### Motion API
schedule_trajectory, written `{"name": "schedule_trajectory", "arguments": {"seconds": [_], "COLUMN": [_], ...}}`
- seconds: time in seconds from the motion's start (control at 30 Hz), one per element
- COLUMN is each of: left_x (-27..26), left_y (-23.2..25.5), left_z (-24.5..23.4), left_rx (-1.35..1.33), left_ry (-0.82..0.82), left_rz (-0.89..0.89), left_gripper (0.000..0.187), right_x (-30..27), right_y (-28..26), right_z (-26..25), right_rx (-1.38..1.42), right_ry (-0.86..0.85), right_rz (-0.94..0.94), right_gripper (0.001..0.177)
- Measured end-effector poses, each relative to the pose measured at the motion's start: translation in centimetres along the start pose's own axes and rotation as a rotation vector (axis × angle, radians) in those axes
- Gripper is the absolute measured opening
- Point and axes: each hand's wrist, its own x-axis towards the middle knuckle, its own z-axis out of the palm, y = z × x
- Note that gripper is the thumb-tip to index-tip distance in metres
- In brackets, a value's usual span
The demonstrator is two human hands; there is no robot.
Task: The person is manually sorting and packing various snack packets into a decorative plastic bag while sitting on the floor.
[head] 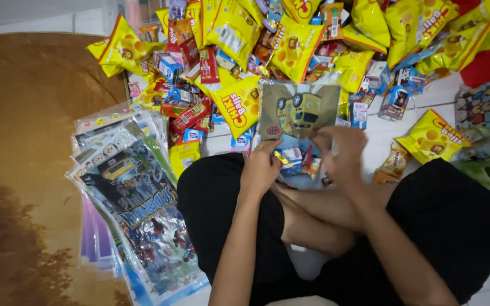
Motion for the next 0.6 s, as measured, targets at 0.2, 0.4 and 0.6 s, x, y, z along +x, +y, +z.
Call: {"name": "schedule_trajectory", "arguments": {"seconds": [0.2, 0.4, 0.6], "left_x": [0.1, -0.1, -0.1], "left_y": [0.4, 0.6, 1.4], "left_z": [-0.1, 0.0, -0.6], "left_rx": [-0.002, 0.000, 0.021], "left_ry": [0.001, -0.016, -0.028], "left_rz": [0.027, 0.015, 0.034], "left_gripper": [0.051, 0.051, 0.049], "right_x": [-1.9, -4.0, -1.3], "right_y": [13.8, 18.6, 12.0], "right_z": [2.4, 9.7, 4.5], "right_rx": [-0.051, 0.012, 0.064], "right_ry": [-0.118, -0.435, -0.292], "right_rz": [0.438, 0.897, 0.832], "right_gripper": [0.019, 0.063, 0.043]}}
